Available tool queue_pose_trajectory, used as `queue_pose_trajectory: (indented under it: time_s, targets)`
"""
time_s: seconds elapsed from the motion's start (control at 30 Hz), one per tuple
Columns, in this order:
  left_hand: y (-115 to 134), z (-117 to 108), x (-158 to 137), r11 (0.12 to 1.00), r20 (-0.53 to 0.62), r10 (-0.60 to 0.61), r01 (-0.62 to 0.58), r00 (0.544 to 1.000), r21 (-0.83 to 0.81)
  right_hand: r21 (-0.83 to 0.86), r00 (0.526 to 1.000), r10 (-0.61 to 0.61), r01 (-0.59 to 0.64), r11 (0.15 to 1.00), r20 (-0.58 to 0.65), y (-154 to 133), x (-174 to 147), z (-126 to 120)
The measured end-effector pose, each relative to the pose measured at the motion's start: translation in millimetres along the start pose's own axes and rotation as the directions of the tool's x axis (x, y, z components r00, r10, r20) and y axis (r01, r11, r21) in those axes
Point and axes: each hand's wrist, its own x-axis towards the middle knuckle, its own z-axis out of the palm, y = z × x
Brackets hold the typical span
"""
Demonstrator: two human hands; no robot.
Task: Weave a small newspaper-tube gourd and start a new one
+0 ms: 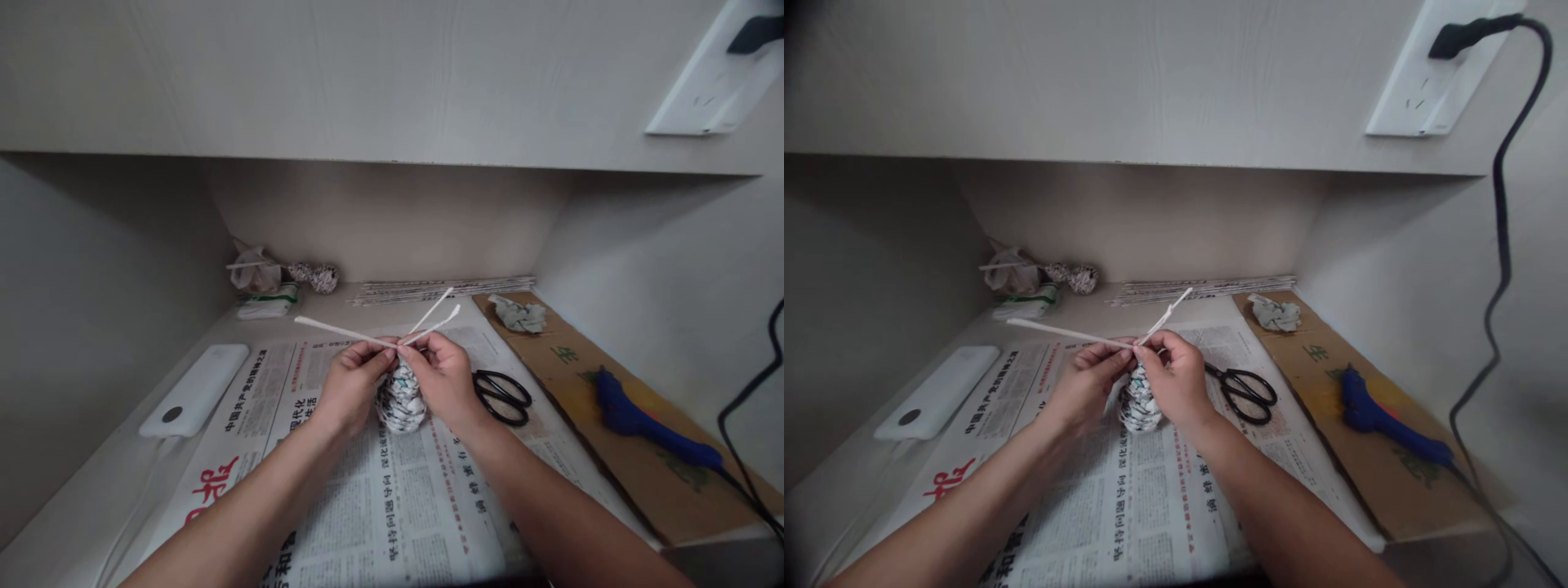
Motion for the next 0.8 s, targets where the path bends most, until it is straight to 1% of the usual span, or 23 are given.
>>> queue_pose_trajectory:
  time_s: [0.1,0.23,0.33,0.47,0.6,0.67,0.73,0.8]
  targets:
    - [4.2,3.8,-4.3,0.999,-0.006,-0.011,0.011,1.0,-0.037,-0.086,0.999,-0.039,0.036,0.996,-0.031,0.9,0.0,-0.7]
    - [5.0,4.5,-4.5,0.999,-0.071,0.04,-0.038,0.997,0.02,-0.115,0.999,-0.04,0.037,0.993,-0.023,-4.2,-3.2,0.8]
    - [4.7,3.5,-3.1,0.994,-0.09,0.081,-0.074,0.993,0.078,-0.092,1.0,-0.003,0.002,0.996,-0.007,-8.9,-5.5,2.0]
    - [4.9,1.7,-2.6,0.978,-0.073,0.147,-0.134,0.986,0.16,0.005,0.999,0.032,-0.032,0.999,0.004,-12.7,-5.0,3.0]
    - [5.0,-0.2,-3.3,0.93,-0.04,0.255,-0.234,0.966,0.284,0.043,0.996,0.085,-0.085,0.995,-0.009,-14.2,-3.5,4.1]
    - [6.0,-0.7,-3.6,0.897,-0.035,0.301,-0.27,0.953,0.351,0.066,0.994,0.105,-0.106,0.992,0.011,-14.0,-3.3,4.5]
    - [7.4,-0.9,-3.7,0.857,-0.022,0.337,-0.296,0.941,0.42,0.092,0.994,0.098,-0.101,0.991,0.041,-13.5,-3.6,4.7]
    - [8.3,-1.1,-3.7,0.815,-0.003,0.368,-0.321,0.93,0.483,0.08,0.995,0.079,-0.084,0.993,0.056,-13.0,-4.4,4.8]
